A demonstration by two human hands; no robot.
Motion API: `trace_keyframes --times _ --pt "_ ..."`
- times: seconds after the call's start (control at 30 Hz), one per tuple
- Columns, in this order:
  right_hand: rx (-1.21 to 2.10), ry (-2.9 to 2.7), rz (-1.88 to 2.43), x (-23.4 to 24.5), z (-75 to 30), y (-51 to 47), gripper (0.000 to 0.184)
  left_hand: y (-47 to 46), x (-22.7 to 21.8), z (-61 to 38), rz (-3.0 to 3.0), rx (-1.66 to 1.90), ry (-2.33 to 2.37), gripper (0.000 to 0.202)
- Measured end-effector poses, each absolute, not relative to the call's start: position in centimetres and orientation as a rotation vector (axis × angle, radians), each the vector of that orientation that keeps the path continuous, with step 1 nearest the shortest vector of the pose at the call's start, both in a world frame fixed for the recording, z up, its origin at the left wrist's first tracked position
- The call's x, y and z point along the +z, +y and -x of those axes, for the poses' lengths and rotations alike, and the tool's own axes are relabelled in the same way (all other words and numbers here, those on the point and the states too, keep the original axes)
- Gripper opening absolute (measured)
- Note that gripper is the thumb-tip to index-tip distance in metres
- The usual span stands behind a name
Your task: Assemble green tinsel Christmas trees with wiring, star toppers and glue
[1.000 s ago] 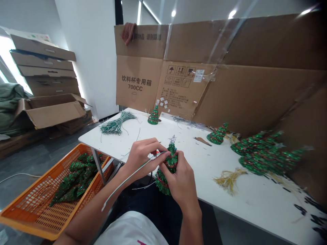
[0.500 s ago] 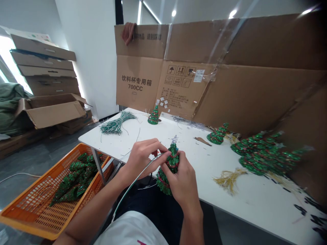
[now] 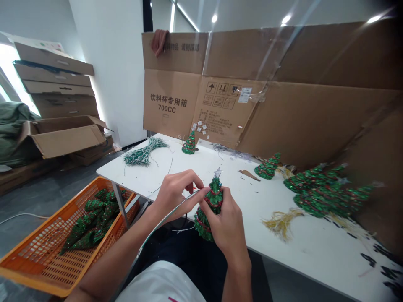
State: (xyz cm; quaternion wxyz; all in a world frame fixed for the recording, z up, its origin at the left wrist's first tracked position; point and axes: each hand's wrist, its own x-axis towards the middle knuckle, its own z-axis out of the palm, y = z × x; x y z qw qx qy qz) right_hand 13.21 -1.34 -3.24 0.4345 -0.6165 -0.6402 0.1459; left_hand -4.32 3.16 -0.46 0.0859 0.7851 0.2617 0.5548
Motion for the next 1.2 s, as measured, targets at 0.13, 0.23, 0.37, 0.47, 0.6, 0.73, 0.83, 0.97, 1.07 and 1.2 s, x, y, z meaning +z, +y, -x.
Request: trace_keyframes --times 0.13,0.23,0.37,0.47,0.6,0.73,0.83,0.97,1.07,1.2 --pt "0.356 -1.631 1.52 -3.29 -12.98 -1.38 0.03 3.58 -0.8 3.97 -2.329 1.641 0.765 0.017" --pt "0.356 -1.633 1.509 -3.29 -12.97 -1.38 0.03 3.54 -0.74 3.95 -2.337 1.619 0.778 0.016" --pt "0.35 -1.606 1.537 -3.24 -13.26 -1.32 0.036 3.03 -0.24 4.34 -2.337 1.617 0.806 0.017" --pt "0.33 -1.587 1.561 -3.21 -13.43 -1.29 0.039 2.8 -0.03 4.57 -2.331 1.617 0.803 0.017" --pt "0.342 -1.605 1.548 -3.22 -13.27 -1.35 0.037 3.09 -0.28 4.38 -2.334 1.621 0.777 0.016" --pt "0.348 -1.648 1.532 -3.37 -12.89 -1.33 0.032 3.44 -0.53 4.02 -2.332 1.605 0.798 0.018" --pt "0.339 -1.655 1.524 -3.44 -12.83 -1.27 0.031 3.34 -0.4 4.0 -2.333 1.6 0.823 0.019" --pt "0.321 -1.622 1.517 -3.35 -13.24 -1.22 0.037 2.94 -0.04 4.32 -2.337 1.618 0.869 0.02" --pt "0.318 -1.597 1.535 -3.26 -13.53 -1.22 0.039 2.89 -0.03 4.46 -2.338 1.623 0.862 0.02" --pt "0.327 -1.609 1.527 -3.26 -13.27 -1.3 0.036 3.31 -0.44 4.3 -2.333 1.629 0.836 0.021"
